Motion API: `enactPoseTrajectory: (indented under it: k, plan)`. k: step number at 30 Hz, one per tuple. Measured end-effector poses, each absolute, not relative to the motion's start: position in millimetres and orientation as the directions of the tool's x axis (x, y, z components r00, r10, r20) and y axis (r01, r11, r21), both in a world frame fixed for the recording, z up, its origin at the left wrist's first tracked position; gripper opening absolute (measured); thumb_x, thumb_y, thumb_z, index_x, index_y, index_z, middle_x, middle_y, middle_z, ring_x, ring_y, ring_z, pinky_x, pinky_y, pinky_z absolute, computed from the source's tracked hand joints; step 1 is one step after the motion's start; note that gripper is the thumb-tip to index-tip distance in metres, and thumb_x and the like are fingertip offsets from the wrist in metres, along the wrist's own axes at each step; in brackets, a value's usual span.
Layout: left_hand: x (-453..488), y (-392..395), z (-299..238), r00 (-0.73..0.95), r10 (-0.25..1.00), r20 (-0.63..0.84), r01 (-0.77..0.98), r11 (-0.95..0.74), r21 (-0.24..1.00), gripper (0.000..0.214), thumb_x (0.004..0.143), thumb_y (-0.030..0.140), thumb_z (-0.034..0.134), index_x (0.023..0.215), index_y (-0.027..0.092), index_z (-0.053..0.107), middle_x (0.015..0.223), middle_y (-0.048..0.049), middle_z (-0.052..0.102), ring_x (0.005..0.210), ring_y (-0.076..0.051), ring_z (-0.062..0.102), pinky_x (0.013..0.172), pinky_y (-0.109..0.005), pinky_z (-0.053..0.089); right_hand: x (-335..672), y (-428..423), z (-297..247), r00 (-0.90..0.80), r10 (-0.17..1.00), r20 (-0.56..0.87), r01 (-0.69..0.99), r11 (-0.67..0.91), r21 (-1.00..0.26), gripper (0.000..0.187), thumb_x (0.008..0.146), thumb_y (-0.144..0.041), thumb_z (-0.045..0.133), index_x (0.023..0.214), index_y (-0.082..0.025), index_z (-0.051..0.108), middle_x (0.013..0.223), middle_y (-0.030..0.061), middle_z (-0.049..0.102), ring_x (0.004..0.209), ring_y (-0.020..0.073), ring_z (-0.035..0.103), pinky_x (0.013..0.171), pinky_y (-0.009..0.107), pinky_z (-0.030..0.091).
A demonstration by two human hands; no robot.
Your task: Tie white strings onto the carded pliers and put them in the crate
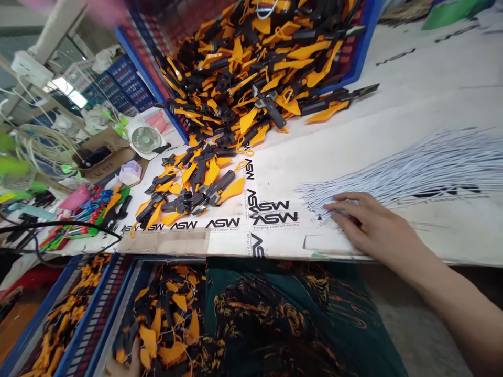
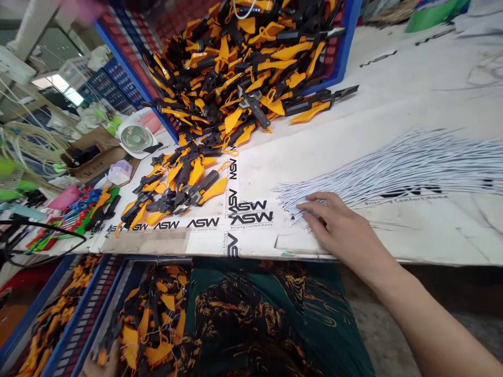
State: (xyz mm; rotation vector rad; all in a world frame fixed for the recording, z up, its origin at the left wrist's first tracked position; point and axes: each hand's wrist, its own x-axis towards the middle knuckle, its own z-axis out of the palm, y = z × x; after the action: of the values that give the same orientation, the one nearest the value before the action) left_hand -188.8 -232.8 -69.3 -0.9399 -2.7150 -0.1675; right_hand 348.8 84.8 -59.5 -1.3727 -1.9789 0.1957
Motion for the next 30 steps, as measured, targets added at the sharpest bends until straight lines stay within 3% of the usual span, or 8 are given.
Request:
enactPoseTrajectory:
  k: [2, 5, 8, 14, 20, 23, 27, 30]
  plan:
    - [-178, -205, -66, -0.753, 0.558, 0.349, 0.629, 0.765, 0.135, 0.057, 0.079, 0.056, 0.050, 0.131, 0.032, 0.046, 0.115, -0.0178, 0.062, 0.116, -0.050, 0.057, 0.084, -0.070, 0.048, 349, 89, -57, -0.188, 0.880, 0.436, 0.741, 0.419, -0.525, 0.026, 0.090, -0.036, 0.049, 0.105, -0.025, 0.068, 0.117, 0.0085, 0.062, 0.076, 0.0211, 0.066, 0.068, 0.035, 0.053]
    - [-136, -121, -49, -0.470, 0.781, 0.410, 0.881, 0.394, 0.261, 0.059, 0.086, 0.051, 0.050, 0.134, 0.018, 0.046, 0.132, -0.0228, 0.054, 0.129, -0.040, 0.050, 0.104, -0.056, 0.044, 349, 93, -52, -0.200, 0.911, 0.361, 0.726, 0.386, -0.569, 0.020, 0.087, -0.036, 0.053, 0.092, -0.023, 0.068, 0.109, 0.0087, 0.063, 0.072, 0.0199, 0.064, 0.068, 0.035, 0.052]
    - [-90, -24, -26, -0.139, 0.845, 0.516, 0.981, 0.044, 0.191, 0.049, 0.090, 0.041, 0.052, 0.133, 0.017, 0.049, 0.135, -0.0197, 0.054, 0.130, -0.033, 0.049, 0.109, -0.049, 0.039, 348, 92, -47, -0.160, 0.922, 0.352, 0.732, 0.350, -0.585, 0.017, 0.085, -0.037, 0.054, 0.084, -0.023, 0.065, 0.101, 0.0085, 0.064, 0.078, 0.0229, 0.064, 0.068, 0.035, 0.050]
    - [-59, 83, -5, -0.028, 0.899, 0.437, 0.999, 0.036, -0.011, 0.041, 0.092, 0.031, 0.052, 0.129, 0.013, 0.055, 0.119, -0.0187, 0.061, 0.109, -0.035, 0.059, 0.095, -0.048, 0.045, 346, 84, -43, 0.018, 0.908, 0.418, 0.655, 0.306, -0.691, 0.016, 0.088, -0.037, 0.054, 0.089, -0.023, 0.062, 0.089, 0.0091, 0.067, 0.077, 0.0235, 0.064, 0.066, 0.034, 0.050]
    - [-73, 89, -4, 0.169, 0.828, 0.534, 0.980, -0.199, -0.002, 0.026, 0.096, 0.029, 0.046, 0.108, 0.018, 0.066, 0.112, -0.0151, 0.064, 0.106, -0.029, 0.059, 0.096, -0.044, 0.044, 342, 89, -49, -0.059, 0.874, 0.482, 0.688, 0.386, -0.614, 0.018, 0.092, -0.034, 0.049, 0.097, -0.023, 0.062, 0.092, 0.0074, 0.068, 0.084, 0.0239, 0.066, 0.077, 0.037, 0.052]
    - [-70, 91, 8, 0.145, 0.733, 0.664, 0.957, -0.275, 0.095, 0.023, 0.096, 0.032, 0.048, 0.102, 0.020, 0.067, 0.108, -0.0127, 0.064, 0.105, -0.026, 0.059, 0.098, -0.043, 0.044, 341, 88, -48, -0.106, 0.854, 0.509, 0.684, 0.434, -0.586, 0.016, 0.093, -0.031, 0.048, 0.093, -0.024, 0.063, 0.095, 0.0071, 0.067, 0.090, 0.0235, 0.066, 0.082, 0.037, 0.052]
    - [-58, 106, 40, -0.110, 0.584, 0.805, 0.907, -0.272, 0.321, 0.028, 0.097, 0.038, 0.044, 0.096, 0.018, 0.065, 0.101, -0.0091, 0.065, 0.103, -0.021, 0.059, 0.097, -0.038, 0.045, 341, 86, -47, -0.078, 0.849, 0.522, 0.669, 0.432, -0.604, 0.015, 0.093, -0.029, 0.049, 0.093, -0.023, 0.062, 0.097, 0.0069, 0.066, 0.089, 0.0224, 0.065, 0.080, 0.035, 0.051]
    - [-51, 129, 67, -0.228, 0.676, 0.700, 0.808, -0.270, 0.524, 0.031, 0.096, 0.040, 0.043, 0.097, 0.018, 0.065, 0.095, -0.0052, 0.067, 0.094, -0.018, 0.061, 0.089, -0.031, 0.048, 342, 86, -48, -0.024, 0.854, 0.519, 0.673, 0.398, -0.624, 0.015, 0.094, -0.030, 0.048, 0.096, -0.023, 0.061, 0.095, 0.0073, 0.066, 0.086, 0.0223, 0.065, 0.079, 0.035, 0.052]
